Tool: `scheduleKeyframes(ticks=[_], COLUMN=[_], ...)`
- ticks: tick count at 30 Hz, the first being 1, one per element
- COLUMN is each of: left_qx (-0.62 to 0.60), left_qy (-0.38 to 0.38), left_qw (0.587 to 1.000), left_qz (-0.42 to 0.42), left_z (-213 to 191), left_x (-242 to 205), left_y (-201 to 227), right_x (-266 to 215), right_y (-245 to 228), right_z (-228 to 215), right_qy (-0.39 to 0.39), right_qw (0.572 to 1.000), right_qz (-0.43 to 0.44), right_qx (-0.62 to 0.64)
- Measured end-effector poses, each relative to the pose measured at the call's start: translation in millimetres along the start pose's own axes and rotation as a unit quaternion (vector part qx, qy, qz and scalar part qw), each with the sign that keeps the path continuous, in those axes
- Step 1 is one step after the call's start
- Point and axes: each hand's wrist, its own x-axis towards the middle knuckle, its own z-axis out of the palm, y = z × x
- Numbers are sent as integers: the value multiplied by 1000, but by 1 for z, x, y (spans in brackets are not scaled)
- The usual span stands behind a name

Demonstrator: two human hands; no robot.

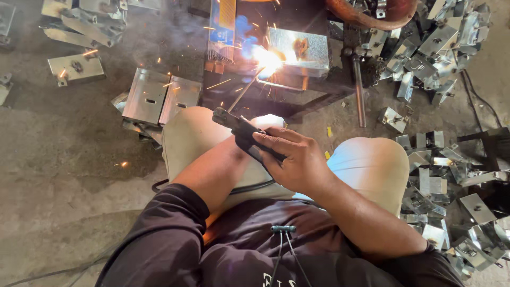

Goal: The person sits on a low stool and welds small metal brackets onto rectangular metal plates using a handheld welding torch. They repeatedly pick up plates and brackets, position them, weld them together, and place the finished units into a pile.

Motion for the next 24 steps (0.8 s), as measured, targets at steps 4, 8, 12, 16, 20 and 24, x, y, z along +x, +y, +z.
scheduleKeyframes(ticks=[4,8,12,16,20,24], left_qx=[-12,-40,-66,-62,102,144], left_qy=[28,88,152,171,307,313], left_qw=[1000,995,984,983,942,937], left_qz=[4,21,67,29,84,-54], left_z=[-5,-6,-9,-27,-45,-79], left_x=[-1,6,16,48,100,162], left_y=[3,0,13,50,72,73], right_x=[-12,-32,-40,-74,-113,-125], right_y=[16,61,120,198,281,323], right_z=[-11,-55,-110,-127,-98,-84], right_qy=[105,342,447,428,457,463], right_qw=[993,939,845,642,523,485], right_qz=[-55,-22,106,194,256,291], right_qx=[-20,-17,276,605,673,683])
